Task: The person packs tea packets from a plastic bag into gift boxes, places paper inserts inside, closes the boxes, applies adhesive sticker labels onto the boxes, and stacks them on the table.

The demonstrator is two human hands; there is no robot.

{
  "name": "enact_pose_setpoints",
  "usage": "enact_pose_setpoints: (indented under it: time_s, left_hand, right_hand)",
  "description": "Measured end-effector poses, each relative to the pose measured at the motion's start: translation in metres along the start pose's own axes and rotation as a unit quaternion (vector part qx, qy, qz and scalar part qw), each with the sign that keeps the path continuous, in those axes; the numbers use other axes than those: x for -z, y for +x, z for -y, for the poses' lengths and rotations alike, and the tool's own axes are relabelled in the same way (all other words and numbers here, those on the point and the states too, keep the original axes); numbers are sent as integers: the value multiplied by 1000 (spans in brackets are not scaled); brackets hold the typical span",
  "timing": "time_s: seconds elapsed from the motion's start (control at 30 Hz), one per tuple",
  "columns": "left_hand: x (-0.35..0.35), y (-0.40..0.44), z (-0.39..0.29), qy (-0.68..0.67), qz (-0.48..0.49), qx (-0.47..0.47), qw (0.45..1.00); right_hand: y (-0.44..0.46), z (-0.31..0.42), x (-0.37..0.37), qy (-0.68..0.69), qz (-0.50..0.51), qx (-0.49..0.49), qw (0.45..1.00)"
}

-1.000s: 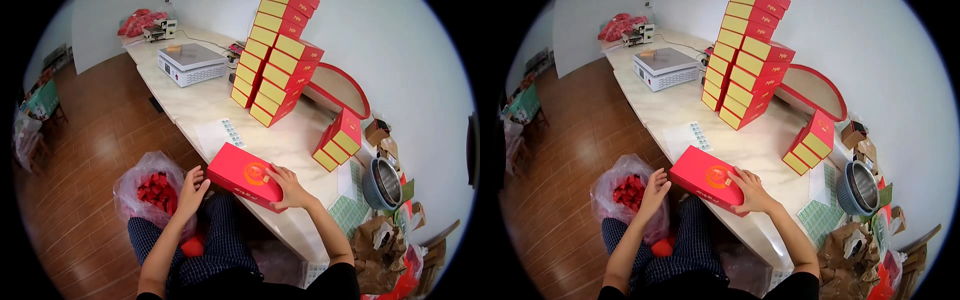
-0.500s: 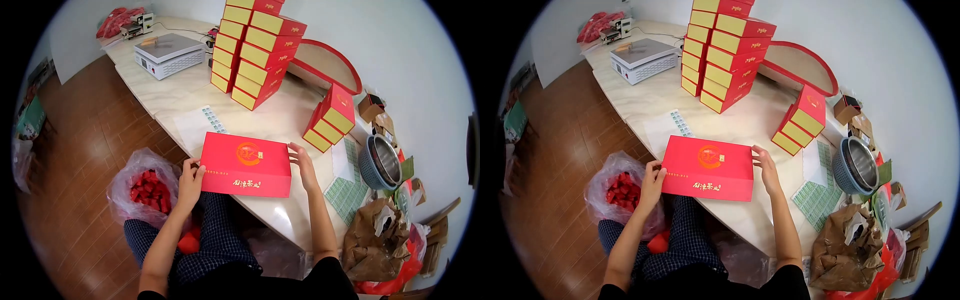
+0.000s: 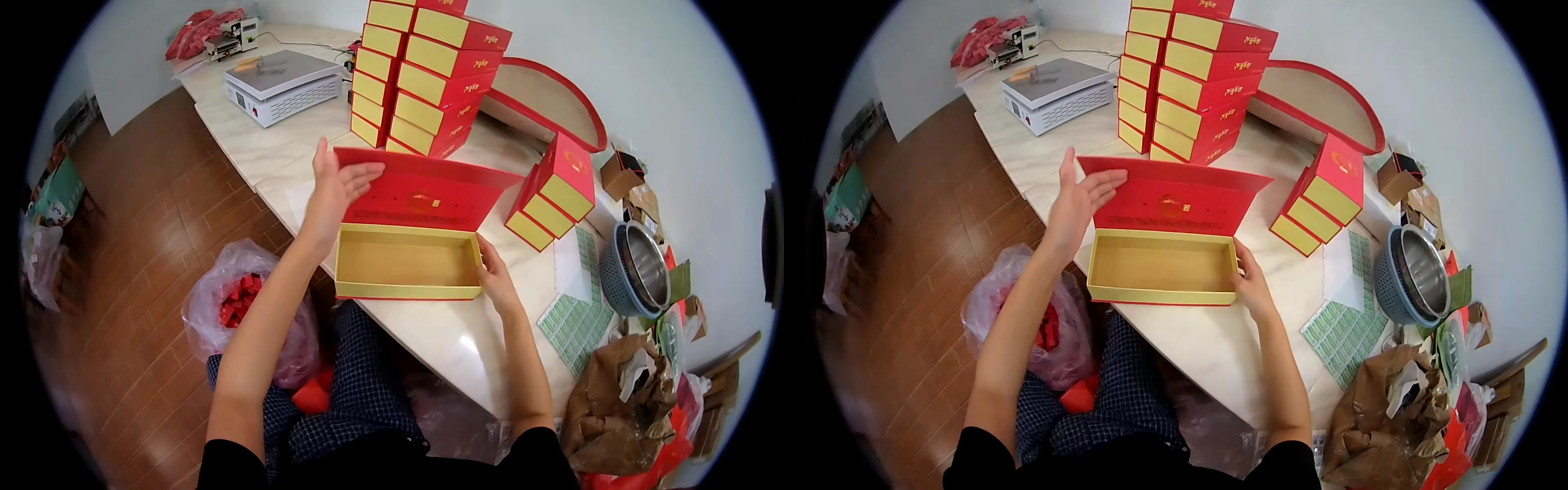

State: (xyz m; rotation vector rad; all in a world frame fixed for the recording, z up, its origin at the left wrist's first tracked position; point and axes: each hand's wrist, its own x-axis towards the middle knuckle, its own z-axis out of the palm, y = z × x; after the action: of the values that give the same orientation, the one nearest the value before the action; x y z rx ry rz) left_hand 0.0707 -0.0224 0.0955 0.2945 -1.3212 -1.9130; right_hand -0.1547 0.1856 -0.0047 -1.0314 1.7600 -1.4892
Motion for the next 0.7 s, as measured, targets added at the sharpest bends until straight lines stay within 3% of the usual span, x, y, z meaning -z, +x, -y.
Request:
enact_pose_setpoints:
  time_s: [0.07,0.17,0.2,0.27,0.3,0.37,0.4,0.53,0.63,0.7]
  left_hand:
    - [1,20,27,193,34,-172,966]
    - [-5,24,48,486,65,-248,835]
    - [-3,26,57,483,63,-248,837]
    - [-1,31,73,684,68,-235,687]
    - [3,35,79,683,69,-237,688]
    - [11,44,81,756,120,-127,630]
    - [17,49,86,739,129,-88,656]
    - [38,51,105,744,161,-31,647]
    - [44,50,105,712,175,11,680]
    - [52,54,101,635,166,-23,754]
  right_hand:
    - [1,-6,0,-24,-11,11,1000]
    - [4,-11,3,-55,-25,24,998]
    - [4,-11,4,-62,-23,19,998]
    - [5,-11,6,-70,-23,14,997]
    - [5,-11,6,-77,-18,23,997]
    - [5,-12,7,-84,-15,31,996]
    - [5,-13,7,-79,-15,38,996]
    - [3,-7,4,-93,-19,44,995]
    - [5,-13,4,-112,-25,59,992]
    - [7,-24,8,-134,-34,76,987]
